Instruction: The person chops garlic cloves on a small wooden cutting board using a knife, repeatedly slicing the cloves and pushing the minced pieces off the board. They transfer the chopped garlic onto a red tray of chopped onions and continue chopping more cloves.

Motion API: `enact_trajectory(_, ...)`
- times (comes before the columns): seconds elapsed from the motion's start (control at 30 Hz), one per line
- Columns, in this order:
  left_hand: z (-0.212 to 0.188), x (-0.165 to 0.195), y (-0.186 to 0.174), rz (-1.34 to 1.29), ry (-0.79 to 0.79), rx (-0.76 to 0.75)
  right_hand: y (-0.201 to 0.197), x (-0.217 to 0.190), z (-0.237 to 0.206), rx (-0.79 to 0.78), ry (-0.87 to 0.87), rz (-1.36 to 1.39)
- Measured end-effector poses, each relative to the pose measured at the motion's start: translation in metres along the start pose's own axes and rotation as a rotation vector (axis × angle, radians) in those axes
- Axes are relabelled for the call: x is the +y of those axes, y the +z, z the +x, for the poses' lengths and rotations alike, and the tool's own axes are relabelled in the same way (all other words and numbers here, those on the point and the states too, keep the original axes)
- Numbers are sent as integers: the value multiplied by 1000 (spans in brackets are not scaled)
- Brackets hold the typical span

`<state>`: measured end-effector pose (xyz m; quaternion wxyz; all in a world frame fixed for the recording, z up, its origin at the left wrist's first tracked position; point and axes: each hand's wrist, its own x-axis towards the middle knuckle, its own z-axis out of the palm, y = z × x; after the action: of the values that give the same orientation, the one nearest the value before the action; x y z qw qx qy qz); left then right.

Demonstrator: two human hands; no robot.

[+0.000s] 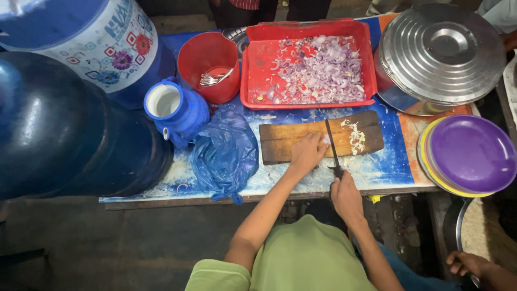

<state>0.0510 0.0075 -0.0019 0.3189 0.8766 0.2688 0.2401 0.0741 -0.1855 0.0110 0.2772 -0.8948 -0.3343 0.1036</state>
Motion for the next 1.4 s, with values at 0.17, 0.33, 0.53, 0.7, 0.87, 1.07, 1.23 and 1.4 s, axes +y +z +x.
enact_trajectory(0.17, 0, 6, -6, -97, -13, 3, -6, -1, -2, -16, 47, -20)
enact_trajectory(0.33, -2, 13, -10, -97, -39, -7, -7, 4, 2, -8, -15, -138)
enact_trajectory(0.53, -2, 22, -11, -61, -80, -2, -22, 12, 4, -78, -19, -255)
enact_trajectory(0.7, -2, 22, -10, -15, -91, -10, -40, 8, -12, -110, 26, -297)
enact_trajectory(0.87, -4, 20, -9, -26, -80, 8, -68, -2, -28, -196, 114, -341)
enact_trajectory(1.07, -7, 20, -9, -12, -81, 11, -107, -8, -41, -266, 196, -341)
enact_trajectory(1.23, -9, 14, -7, -69, -99, 24, -87, -12, -34, -134, 185, -150)
enact_trajectory(1.4, -13, 11, -3, -70, -115, 20, -43, -12, -13, -109, 67, -191)
